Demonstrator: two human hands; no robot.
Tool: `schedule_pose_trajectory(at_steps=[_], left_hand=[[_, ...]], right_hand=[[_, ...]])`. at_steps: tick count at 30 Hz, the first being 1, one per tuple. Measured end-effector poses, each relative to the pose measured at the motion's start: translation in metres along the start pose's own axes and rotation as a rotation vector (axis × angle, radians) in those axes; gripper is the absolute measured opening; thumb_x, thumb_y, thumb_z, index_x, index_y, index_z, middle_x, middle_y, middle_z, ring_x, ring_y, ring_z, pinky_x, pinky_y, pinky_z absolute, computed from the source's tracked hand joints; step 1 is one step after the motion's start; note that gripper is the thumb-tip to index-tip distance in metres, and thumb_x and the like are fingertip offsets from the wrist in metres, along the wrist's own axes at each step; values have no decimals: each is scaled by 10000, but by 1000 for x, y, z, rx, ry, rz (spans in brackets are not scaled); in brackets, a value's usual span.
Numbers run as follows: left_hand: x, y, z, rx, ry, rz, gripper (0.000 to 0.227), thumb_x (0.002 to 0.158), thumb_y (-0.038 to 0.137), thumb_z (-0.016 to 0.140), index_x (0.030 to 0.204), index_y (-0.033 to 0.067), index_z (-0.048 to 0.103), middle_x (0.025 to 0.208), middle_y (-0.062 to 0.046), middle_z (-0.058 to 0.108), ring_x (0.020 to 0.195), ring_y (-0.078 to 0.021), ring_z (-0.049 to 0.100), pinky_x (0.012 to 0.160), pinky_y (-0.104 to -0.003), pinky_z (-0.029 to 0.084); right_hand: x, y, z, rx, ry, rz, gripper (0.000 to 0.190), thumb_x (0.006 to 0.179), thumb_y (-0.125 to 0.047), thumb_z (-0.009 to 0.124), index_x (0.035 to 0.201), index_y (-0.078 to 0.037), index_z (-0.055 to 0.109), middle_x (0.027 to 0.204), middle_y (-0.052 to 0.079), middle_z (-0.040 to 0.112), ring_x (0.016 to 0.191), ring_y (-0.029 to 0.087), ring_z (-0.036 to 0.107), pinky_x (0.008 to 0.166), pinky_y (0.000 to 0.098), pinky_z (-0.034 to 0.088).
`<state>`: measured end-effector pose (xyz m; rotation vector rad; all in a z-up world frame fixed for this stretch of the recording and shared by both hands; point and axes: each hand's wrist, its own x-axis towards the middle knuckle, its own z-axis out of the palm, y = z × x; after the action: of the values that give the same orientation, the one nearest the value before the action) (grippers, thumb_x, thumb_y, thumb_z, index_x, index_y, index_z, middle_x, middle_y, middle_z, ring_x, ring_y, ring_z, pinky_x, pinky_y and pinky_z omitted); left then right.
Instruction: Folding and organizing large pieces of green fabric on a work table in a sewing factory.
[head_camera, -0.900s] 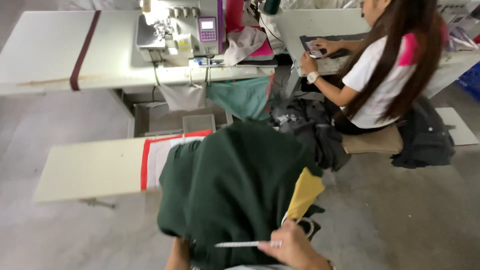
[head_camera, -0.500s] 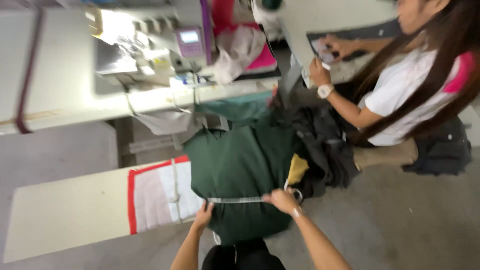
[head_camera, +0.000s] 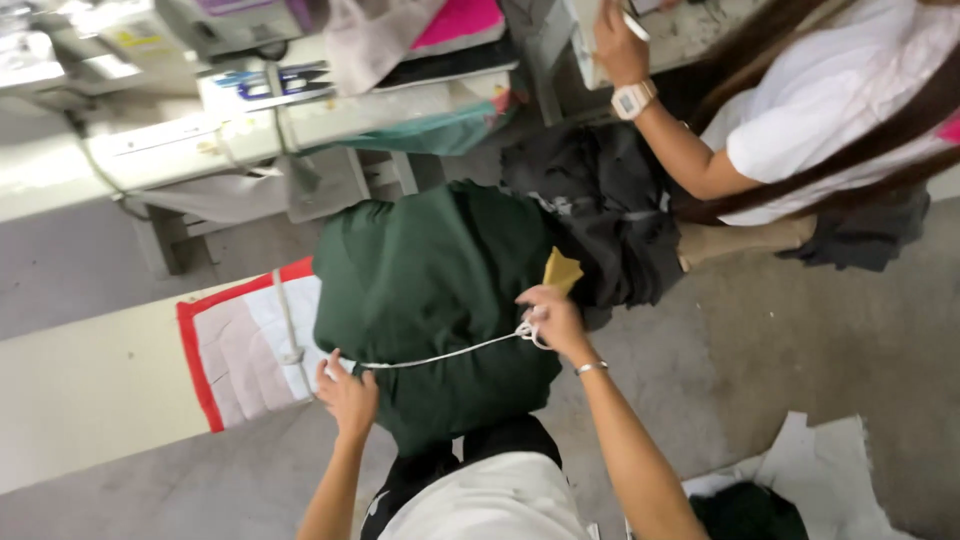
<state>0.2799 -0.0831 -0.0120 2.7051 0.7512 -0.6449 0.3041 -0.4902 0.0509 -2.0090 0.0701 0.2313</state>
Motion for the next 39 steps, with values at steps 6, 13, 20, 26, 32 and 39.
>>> schedule_pose_trajectory(at_steps=[6,13,20,26,32,39], left_hand=[[-73,107,-45,-521,11,706,336,796,-16,685,1044,202,747,964,-58,681,1100,-323,575,1057,-447,342],[-90,201,27,-70,-241,1274,451,751,181,726,1177,286,623,1117,3,487,1021,-287,547,818,-437,541],[-78,224,58,-75,-265,1000,248,900,335,676,1115,227,615,937,1,626,945,-291,641,788,-522,584],[-103,272,51,159,-512,611,396,984,653,510,1116,320,678,1245,-2,431,1196,-346,382,1012,-553,361],[-122,231,63,-639,-452,948,229,979,223,664,886,18,708,842,-295,605,869,-557,611,802,-588,501],[-79,188,13,-831,-437,943,50,967,48,642,1001,11,635,932,-264,596,942,-478,614,875,-504,490]], right_hand=[[-40,39,-50,9,429,394,312,883,97,654,1107,-96,752,1064,118,637,919,267,726,733,293,650],[-88,48,-2,-175,65,289,366,788,-96,831,1124,-121,688,1004,123,638,1031,340,665,926,432,542],[-134,-92,-10,-116,-126,231,49,928,-86,668,964,-109,692,817,178,742,863,427,717,776,499,563],[-143,-168,52,-221,-135,-28,152,1027,-64,545,1055,-147,670,838,75,730,787,327,729,728,422,545],[-174,-21,66,385,584,461,181,1017,-201,584,1194,-182,553,716,-98,583,569,32,530,607,246,500],[-173,70,-13,4,633,745,310,1023,-430,643,1117,-135,654,1096,136,730,931,335,733,770,453,577]])
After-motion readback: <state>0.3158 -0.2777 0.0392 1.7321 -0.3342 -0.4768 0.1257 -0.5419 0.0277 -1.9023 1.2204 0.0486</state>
